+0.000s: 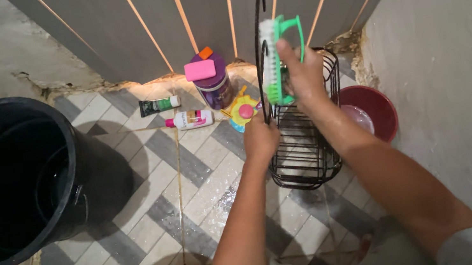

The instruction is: The person scrubs a metal wire organizer using a brush and soapy water in a bucket.

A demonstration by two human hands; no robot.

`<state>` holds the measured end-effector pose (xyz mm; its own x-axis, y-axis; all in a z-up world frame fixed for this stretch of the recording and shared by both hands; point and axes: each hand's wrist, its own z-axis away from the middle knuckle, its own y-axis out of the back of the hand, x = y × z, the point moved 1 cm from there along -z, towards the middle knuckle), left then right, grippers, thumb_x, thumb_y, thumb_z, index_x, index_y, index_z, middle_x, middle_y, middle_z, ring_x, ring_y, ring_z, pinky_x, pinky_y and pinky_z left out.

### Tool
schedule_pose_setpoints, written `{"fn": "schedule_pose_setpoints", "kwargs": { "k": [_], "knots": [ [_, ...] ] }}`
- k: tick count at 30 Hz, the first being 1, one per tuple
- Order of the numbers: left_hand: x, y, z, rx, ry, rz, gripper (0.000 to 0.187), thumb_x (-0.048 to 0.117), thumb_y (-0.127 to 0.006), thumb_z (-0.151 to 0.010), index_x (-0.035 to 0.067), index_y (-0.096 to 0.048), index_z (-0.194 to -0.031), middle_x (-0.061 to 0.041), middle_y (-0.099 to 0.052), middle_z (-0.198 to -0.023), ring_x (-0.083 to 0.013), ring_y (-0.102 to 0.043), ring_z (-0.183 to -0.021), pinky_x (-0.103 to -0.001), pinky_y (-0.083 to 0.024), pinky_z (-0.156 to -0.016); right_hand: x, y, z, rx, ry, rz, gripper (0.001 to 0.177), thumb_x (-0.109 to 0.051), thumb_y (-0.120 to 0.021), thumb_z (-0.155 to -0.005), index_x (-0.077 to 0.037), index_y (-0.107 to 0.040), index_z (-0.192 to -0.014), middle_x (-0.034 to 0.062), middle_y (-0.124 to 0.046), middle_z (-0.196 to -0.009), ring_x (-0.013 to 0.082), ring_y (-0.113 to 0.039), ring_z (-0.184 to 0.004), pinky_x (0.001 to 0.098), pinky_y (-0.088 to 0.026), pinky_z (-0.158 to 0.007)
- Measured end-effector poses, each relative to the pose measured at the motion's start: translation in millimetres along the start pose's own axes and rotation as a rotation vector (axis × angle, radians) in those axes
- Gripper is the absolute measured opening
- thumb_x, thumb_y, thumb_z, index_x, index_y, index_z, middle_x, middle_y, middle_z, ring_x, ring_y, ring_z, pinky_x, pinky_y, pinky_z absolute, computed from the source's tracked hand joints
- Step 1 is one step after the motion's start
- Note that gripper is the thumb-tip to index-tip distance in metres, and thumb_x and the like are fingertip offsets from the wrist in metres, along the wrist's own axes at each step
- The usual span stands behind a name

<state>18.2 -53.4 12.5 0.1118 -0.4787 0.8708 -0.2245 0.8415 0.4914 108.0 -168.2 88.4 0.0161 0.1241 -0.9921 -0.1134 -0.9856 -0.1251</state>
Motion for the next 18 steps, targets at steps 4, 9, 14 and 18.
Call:
{"fn": "schedule_pose_setpoints", "kwargs": {
  "k": [4,9,14,18],
  "knots": [
    [3.6,4.7,2.9,-0.02,0.004,0.005,0.024,0.008,-0.064,-0.086,0.005,-0.07,-0.11,-0.027,-0.071,-0.093,-0.0454,-0.068,-0.094,-0.053,-0.053,-0.081,24.9,7.7,8.0,0.015,-0.15,0.25,0.051,-0.05,-0.079,-0.09,-0.009,-0.055,-0.069,-0.0004,-0.054,-0.057,0.0078,-0.048,-0.039,0.0256,-0.038,-0.035],
    [16.0,7.7,4.0,-0.019,0.008,-0.003,0.029,0.009,-0.065,-0.085,0.007,-0.07,-0.113,-0.026,-0.071,-0.091,-0.0451,-0.068,-0.09,-0.052,-0.053,-0.08,15.2,16.9,-8.4,-0.04,-0.071,0.145,0.043,-0.048,-0.083,-0.087,-0.008,-0.067,-0.08,-0.0026,-0.06,-0.065,0.0054,-0.05,-0.048,0.025,-0.038,-0.041],
    [16.6,11.3,6.3,-0.034,0.07,0.056,0.025,0.021,-0.064,-0.091,0.006,-0.071,-0.109,-0.025,-0.072,-0.088,-0.0433,-0.071,-0.087,-0.051,-0.054,-0.079,30.0,25.6,1.0,-0.114,-0.187,0.287,0.043,-0.046,-0.082,-0.084,-0.006,-0.069,-0.082,0.0,-0.059,-0.063,0.0101,-0.05,-0.047,0.0295,-0.039,-0.04],
    [10.3,11.7,0.1,-0.01,0.148,-0.002,0.036,0.036,-0.056,-0.104,0.004,-0.072,-0.109,-0.026,-0.072,-0.088,-0.0453,-0.069,-0.089,-0.053,-0.052,-0.08,28.6,39.4,-9.7,-0.212,-0.182,0.635,0.042,-0.044,-0.084,-0.084,-0.003,-0.072,-0.084,0.0039,-0.068,-0.067,0.0121,-0.062,-0.053,0.0308,-0.05,-0.05]
  ]
}}
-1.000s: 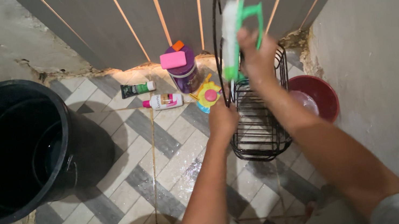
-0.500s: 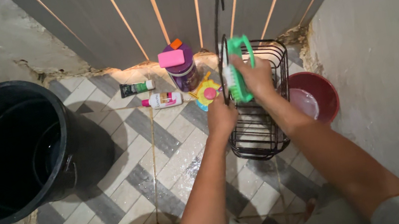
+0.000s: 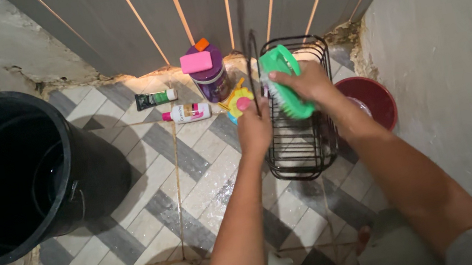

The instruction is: The person scrubs a metal wire organizer using a brush and soapy water in a bucket.

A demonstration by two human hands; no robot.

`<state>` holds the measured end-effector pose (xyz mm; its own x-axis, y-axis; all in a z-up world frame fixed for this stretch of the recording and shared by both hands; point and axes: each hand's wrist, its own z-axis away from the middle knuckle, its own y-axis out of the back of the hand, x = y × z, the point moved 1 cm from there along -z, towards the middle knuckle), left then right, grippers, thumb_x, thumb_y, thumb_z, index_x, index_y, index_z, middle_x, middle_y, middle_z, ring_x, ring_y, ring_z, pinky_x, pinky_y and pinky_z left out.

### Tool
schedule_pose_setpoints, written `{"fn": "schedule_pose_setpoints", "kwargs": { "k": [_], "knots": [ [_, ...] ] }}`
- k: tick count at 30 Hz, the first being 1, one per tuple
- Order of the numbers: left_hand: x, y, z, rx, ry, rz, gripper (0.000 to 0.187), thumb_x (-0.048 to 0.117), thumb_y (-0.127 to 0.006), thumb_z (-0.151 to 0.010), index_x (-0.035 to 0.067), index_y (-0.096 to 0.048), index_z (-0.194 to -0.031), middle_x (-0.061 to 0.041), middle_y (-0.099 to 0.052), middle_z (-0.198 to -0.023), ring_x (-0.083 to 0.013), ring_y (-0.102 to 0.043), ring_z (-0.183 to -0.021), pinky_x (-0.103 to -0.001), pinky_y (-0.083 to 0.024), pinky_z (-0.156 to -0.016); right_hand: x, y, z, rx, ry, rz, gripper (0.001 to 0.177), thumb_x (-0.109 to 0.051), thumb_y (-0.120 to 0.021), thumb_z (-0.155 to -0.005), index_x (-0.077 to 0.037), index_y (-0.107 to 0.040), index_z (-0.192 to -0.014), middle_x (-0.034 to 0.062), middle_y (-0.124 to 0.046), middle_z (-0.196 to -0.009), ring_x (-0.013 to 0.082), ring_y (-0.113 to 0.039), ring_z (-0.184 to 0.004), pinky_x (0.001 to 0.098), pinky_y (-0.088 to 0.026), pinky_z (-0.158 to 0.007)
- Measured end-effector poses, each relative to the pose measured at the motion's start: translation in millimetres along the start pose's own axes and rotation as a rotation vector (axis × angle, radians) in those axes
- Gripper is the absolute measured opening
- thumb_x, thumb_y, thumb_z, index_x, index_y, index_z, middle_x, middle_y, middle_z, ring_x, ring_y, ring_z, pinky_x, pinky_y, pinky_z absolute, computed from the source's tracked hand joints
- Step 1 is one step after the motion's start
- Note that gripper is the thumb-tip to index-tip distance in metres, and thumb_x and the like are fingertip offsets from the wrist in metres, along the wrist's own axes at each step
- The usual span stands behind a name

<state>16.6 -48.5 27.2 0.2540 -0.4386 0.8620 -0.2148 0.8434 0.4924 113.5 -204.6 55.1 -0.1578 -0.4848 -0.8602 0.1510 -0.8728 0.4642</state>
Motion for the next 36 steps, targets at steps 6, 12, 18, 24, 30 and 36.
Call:
{"fn": "schedule_pose_setpoints", "kwargs": {
  "k": [6,12,18,24,30,36],
  "knots": [
    [-6.5,2.0,-5.6,0.113,-0.093,0.093,0.041,0.036,-0.05,-0.102,0.006,-0.068,-0.122,-0.027,-0.072,-0.098,-0.0462,-0.068,-0.097,-0.052,-0.052,-0.082,-1.7,-10.7,2.7,0.02,0.259,0.18,0.049,-0.048,-0.081,-0.086,0.0,-0.073,-0.094,0.0121,-0.072,-0.074,0.0186,-0.068,-0.061,0.0352,-0.054,-0.059],
    [-16.9,7.1,-7.3,0.105,-0.108,0.211,0.044,0.038,-0.045,-0.105,0.004,-0.069,-0.118,-0.026,-0.073,-0.101,-0.046,-0.068,-0.101,-0.051,-0.052,-0.085,-15.2,-15.9,23.8,-0.298,0.016,0.274,0.049,-0.049,-0.071,-0.084,-0.002,-0.073,-0.094,0.0154,-0.07,-0.07,0.0263,-0.067,-0.053,0.0415,-0.054,-0.053],
    [-16.8,2.0,-10.8,0.075,0.049,0.088,0.048,0.041,-0.046,-0.106,0.0,-0.069,-0.104,-0.029,-0.071,-0.089,-0.0493,-0.066,-0.094,-0.056,-0.049,-0.081,-23.0,-12.1,1.4,-0.135,0.094,0.11,0.046,-0.038,-0.078,-0.085,0.005,-0.067,-0.099,0.0168,-0.069,-0.075,0.0232,-0.062,-0.052,0.0376,-0.048,-0.046],
    [-10.3,-2.7,-6.7,0.061,0.006,0.002,0.046,0.04,-0.049,-0.103,-0.002,-0.068,-0.101,-0.031,-0.069,-0.087,-0.0518,-0.065,-0.09,-0.059,-0.048,-0.08,-10.1,-30.1,-4.0,-0.128,-0.049,0.108,0.073,-0.029,-0.08,-0.086,0.017,-0.035,-0.121,0.018,-0.066,-0.079,0.0228,-0.063,-0.05,0.0355,-0.048,-0.039],
    [-22.7,2.7,-17.6,0.088,-0.008,0.03,0.05,0.041,-0.049,-0.107,-0.002,-0.071,-0.095,-0.03,-0.07,-0.088,-0.0498,-0.066,-0.092,-0.057,-0.049,-0.081,-15.7,-16.2,11.9,-0.434,-0.06,0.378,0.059,-0.031,-0.079,-0.083,0.017,-0.057,-0.11,0.0164,-0.067,-0.076,0.0216,-0.061,-0.047,0.0339,-0.048,-0.04],
    [-15.5,-0.3,-12.3,0.12,-0.034,0.076,0.045,0.04,-0.047,-0.102,0.0,-0.068,-0.102,-0.029,-0.07,-0.088,-0.0496,-0.066,-0.09,-0.056,-0.049,-0.078,-14.2,-32.1,0.3,-0.094,-0.044,-0.057,0.042,-0.028,-0.075,-0.089,0.007,-0.054,-0.1,0.01,-0.067,-0.072,0.0164,-0.062,-0.046,0.0335,-0.049,-0.036]
  ]
}}
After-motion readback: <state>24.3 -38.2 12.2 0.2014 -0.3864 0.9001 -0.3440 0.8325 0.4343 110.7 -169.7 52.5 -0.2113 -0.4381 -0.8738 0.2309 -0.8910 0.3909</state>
